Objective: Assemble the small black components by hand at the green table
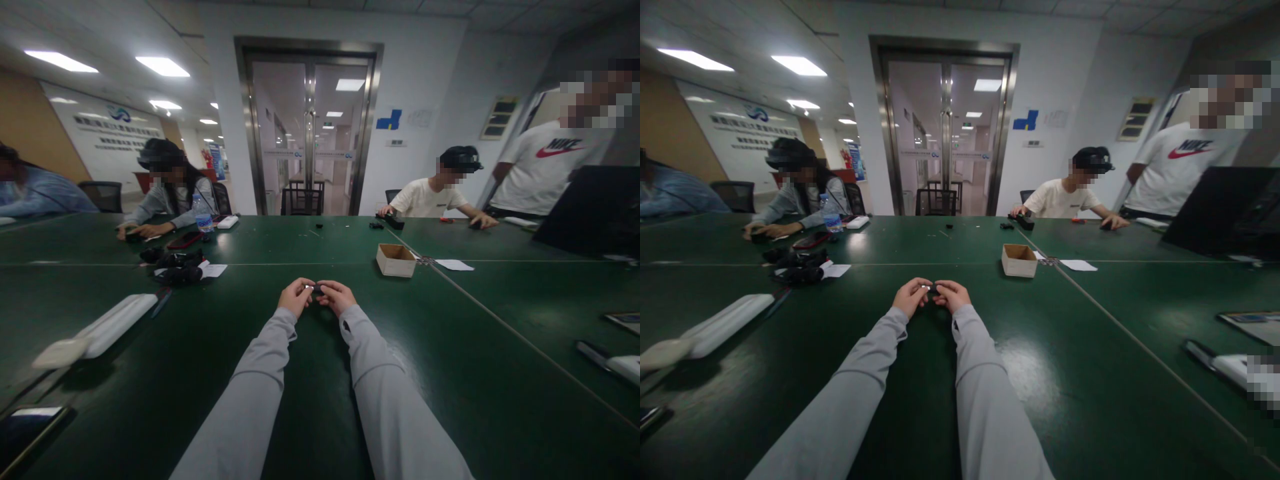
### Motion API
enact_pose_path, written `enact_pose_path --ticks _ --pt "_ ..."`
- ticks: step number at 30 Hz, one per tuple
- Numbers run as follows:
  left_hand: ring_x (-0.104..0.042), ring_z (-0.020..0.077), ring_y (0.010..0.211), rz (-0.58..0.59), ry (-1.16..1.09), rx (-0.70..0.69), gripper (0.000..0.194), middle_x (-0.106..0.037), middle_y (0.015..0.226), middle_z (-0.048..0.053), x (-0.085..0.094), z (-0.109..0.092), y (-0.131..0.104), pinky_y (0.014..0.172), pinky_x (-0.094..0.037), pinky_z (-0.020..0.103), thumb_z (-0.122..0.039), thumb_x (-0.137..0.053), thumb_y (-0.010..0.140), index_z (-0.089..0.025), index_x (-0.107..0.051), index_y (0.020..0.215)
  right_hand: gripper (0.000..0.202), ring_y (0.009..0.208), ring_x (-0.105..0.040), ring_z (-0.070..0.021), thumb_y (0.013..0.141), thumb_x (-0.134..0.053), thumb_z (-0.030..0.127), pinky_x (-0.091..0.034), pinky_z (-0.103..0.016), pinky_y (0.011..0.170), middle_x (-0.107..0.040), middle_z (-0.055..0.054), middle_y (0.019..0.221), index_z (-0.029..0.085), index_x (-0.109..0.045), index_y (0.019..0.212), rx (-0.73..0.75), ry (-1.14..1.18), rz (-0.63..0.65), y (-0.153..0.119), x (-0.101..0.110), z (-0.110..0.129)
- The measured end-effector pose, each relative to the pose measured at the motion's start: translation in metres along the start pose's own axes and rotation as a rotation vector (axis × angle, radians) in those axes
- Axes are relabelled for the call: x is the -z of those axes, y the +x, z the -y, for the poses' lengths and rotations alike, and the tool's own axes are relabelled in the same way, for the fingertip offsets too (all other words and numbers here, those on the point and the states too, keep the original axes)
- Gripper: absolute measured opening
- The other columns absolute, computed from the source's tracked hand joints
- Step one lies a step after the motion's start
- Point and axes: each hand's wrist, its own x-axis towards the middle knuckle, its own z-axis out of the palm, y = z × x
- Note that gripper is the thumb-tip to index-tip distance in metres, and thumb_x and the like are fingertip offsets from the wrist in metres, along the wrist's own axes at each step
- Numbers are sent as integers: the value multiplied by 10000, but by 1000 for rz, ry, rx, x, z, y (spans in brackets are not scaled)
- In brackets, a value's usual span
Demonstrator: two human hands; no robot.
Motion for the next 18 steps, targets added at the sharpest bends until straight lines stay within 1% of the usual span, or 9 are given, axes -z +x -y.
enact_pose_path --ticks 4,10,15,18 --pt "-463 71 415 -19 -26 11 221 -528 513 -15 0 2 1 421 -377 173 -302 -526 706 -133 -579 838 128 510 -597 -137 681 -634 90 -480 -178 430 -626 -52 616 118 -633 806 4 4 11 2 3 -3" --pt "-511 94 432 -23 -54 9 265 -567 537 10 0 7 3 456 -414 204 -362 -545 711 -122 -577 818 153 509 -595 -129 665 -663 107 -487 -180 451 -630 -52 640 125 -632 814 4 8 21 3 5 -4" --pt "-525 98 442 -24 -25 1 302 -588 565 22 1 7 3 474 -425 213 -414 -539 720 -125 -579 802 154 501 -589 -121 676 -648 98 -496 -182 471 -635 -55 655 125 -630 826 7 8 37 2 6 -4" --pt "-523 100 441 -34 -13 10 322 -584 564 21 0 8 4 472 -428 218 -434 -531 723 -124 -575 795 157 540 -607 -132 686 -640 101 -504 -184 492 -642 -65 699 122 -623 841 13 2 39 1 5 -3"
